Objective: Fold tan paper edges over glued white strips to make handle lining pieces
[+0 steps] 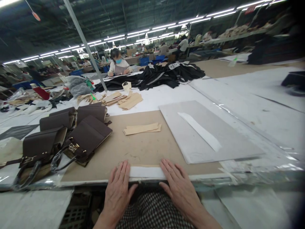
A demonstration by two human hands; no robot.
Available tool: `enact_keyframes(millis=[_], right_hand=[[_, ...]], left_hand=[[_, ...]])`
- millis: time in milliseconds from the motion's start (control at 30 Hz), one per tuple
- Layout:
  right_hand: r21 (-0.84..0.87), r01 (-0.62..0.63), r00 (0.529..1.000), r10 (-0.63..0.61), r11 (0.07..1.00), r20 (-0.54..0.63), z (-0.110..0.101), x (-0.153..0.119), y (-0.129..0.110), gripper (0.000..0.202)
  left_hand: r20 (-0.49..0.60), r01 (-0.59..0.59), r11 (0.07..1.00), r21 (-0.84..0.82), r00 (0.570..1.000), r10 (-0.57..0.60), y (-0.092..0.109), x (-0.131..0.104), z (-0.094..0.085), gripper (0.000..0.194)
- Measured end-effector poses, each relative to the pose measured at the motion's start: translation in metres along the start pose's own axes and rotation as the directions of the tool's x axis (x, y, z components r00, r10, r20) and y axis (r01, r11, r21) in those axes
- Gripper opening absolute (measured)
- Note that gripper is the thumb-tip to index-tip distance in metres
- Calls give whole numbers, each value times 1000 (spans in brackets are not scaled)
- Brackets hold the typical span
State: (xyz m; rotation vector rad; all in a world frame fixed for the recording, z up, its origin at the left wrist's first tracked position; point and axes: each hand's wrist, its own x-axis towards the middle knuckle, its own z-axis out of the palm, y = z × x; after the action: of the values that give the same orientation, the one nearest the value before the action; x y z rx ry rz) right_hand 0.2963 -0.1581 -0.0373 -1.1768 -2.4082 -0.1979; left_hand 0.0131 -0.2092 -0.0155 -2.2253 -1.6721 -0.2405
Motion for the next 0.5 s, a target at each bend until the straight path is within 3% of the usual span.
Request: enact_keyframes(millis=[167,333,500], right_hand=[[72,25,999,-22,997,-34,0,-1,4,41],[190,43,997,-30,981,-68,-3,-1,8,34],[85,24,997,-17,996,-82,-8,1,0,43]], left_hand=[[-3,45,992,-114,999,-46,5,9,-11,50],[1,-22,954,-298,1000,23,34,24,-10,58],[-12,-63,935,-349,998,63,54,40,-9,59]])
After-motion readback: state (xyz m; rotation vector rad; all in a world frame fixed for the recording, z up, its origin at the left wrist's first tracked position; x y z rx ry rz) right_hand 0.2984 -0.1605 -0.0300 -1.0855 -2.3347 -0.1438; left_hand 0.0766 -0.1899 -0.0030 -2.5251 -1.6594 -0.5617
